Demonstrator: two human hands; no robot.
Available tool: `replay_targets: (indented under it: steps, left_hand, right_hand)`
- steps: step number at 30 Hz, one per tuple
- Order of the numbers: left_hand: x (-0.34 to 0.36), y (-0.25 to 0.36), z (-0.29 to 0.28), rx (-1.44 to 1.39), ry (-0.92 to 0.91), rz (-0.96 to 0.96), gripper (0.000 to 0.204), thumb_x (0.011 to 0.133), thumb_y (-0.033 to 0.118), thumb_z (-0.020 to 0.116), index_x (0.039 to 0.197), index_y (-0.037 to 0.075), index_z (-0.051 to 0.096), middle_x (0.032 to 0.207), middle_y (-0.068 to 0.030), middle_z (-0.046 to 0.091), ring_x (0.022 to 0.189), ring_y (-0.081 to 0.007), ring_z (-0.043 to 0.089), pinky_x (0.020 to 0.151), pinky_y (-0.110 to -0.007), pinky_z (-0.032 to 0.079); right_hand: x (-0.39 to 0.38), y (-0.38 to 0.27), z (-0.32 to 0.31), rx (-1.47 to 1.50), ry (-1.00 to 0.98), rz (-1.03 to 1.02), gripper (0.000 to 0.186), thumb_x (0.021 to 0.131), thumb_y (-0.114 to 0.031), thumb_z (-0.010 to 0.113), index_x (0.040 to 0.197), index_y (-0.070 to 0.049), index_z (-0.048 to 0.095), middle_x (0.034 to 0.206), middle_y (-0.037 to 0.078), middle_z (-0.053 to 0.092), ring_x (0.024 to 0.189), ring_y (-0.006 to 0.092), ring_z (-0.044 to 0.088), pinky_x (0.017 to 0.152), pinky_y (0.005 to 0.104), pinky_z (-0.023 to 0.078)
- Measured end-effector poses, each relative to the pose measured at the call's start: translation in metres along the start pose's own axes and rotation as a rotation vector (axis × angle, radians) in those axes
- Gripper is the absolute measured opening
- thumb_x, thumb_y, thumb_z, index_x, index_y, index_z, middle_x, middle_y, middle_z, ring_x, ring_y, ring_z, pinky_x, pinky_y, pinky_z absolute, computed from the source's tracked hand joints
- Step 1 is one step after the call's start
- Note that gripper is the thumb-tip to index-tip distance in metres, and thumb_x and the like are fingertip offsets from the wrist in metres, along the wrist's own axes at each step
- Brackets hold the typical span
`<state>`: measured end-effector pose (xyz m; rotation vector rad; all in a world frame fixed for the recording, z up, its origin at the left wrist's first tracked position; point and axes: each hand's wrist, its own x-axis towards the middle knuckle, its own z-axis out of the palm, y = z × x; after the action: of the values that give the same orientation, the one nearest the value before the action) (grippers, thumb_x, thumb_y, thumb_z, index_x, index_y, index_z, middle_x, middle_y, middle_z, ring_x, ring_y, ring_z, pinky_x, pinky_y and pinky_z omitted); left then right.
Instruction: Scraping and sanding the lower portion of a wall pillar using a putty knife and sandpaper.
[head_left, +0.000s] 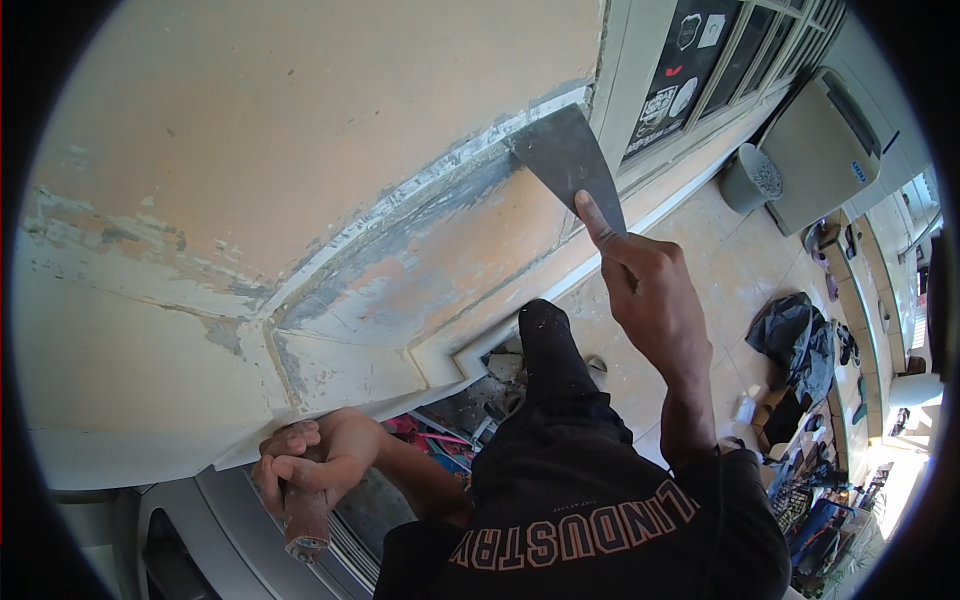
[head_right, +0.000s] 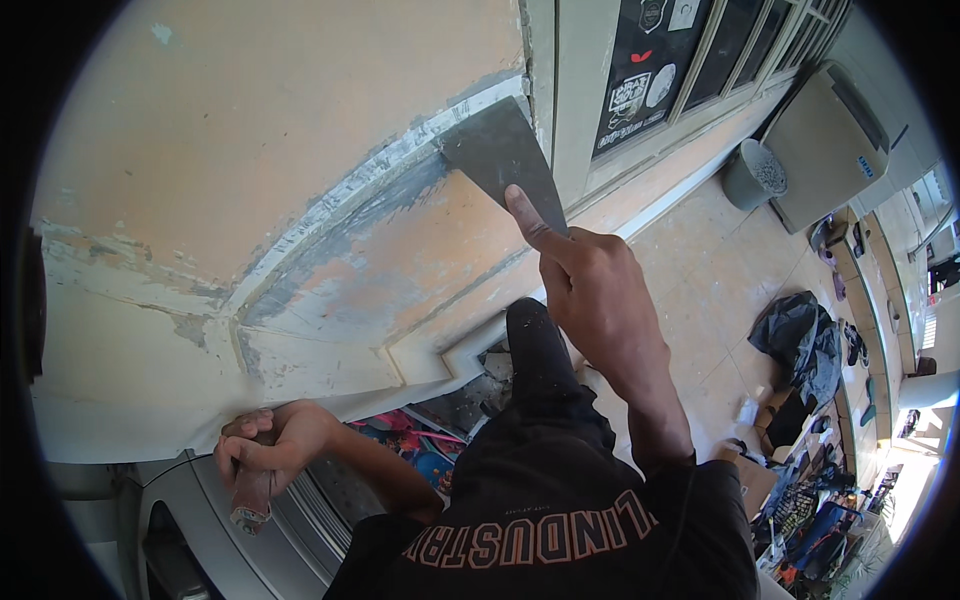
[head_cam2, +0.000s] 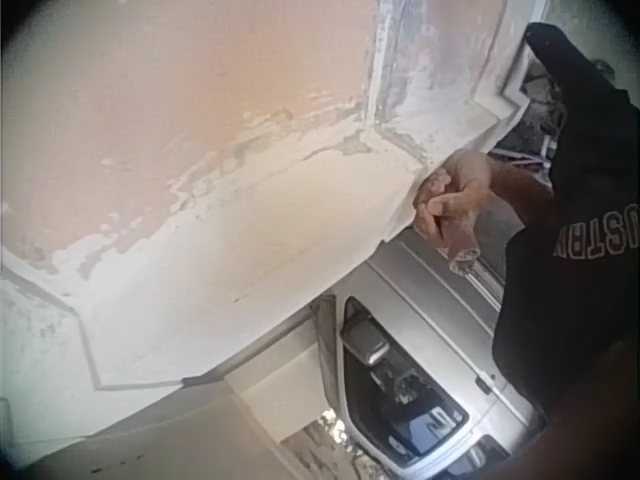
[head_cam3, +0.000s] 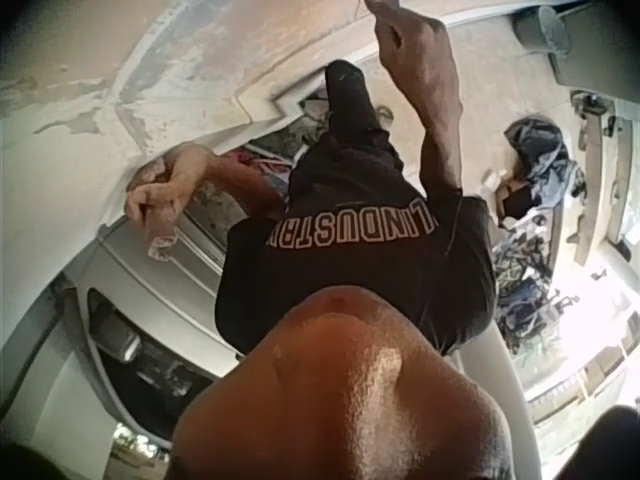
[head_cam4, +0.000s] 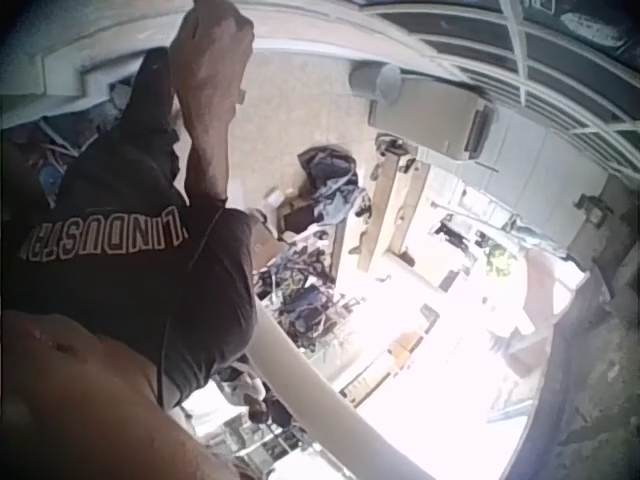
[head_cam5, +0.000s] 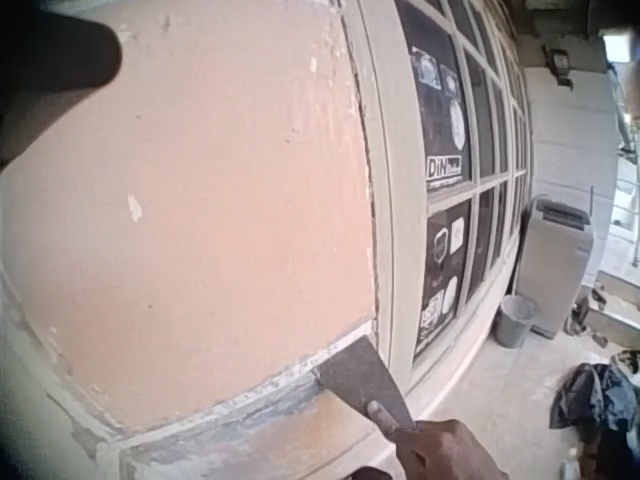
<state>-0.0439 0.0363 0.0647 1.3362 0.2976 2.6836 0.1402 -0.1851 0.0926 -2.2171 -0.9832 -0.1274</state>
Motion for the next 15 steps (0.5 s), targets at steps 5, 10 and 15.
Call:
replay_targets:
  steps: [5,10,15]
  left_hand:
    - [-0.002,-0.003,0.003,-0.021,0.007,0.003,0.012,0.087,0.008,0.055,0.086,0.000,0.047,0.059,-0.0014,0.039,0.046,-0.0088,0.037,0.043,-0.019,0.030]
    - [-0.002,0.001,0.010,-0.050,0.030,-0.002,0.011,0.087,0.008,0.055,0.085,0.000,0.047,0.060,-0.0026,0.042,0.046,-0.0090,0.037,0.043,-0.019,0.030]
    - [0.005,-0.007,-0.003,0.029,-0.063,0.069,0.013,0.091,0.009,0.052,0.091,-0.002,0.045,0.059,-0.0030,0.039,0.042,-0.0084,0.034,0.037,-0.020,0.028]
  right_hand:
    - [0.007,-0.009,-0.003,-0.075,-0.008,0.002,0.056,0.085,0.009,0.051,0.137,-0.013,0.053,0.055,0.015,0.038,0.047,0.0157,0.032,0.049,0.0339,0.034]
    - [0.004,-0.001,0.038,0.099,0.137,0.054,0.055,0.086,0.004,0.052,0.137,-0.015,0.052,0.058,0.020,0.051,0.048,0.0286,0.051,0.053,0.0420,0.042]
    - [0.006,-0.009,0.004,0.044,0.027,0.021,0.055,0.085,0.010,0.049,0.136,-0.011,0.053,0.055,0.013,0.036,0.050,0.0122,0.030,0.047,0.0307,0.030]
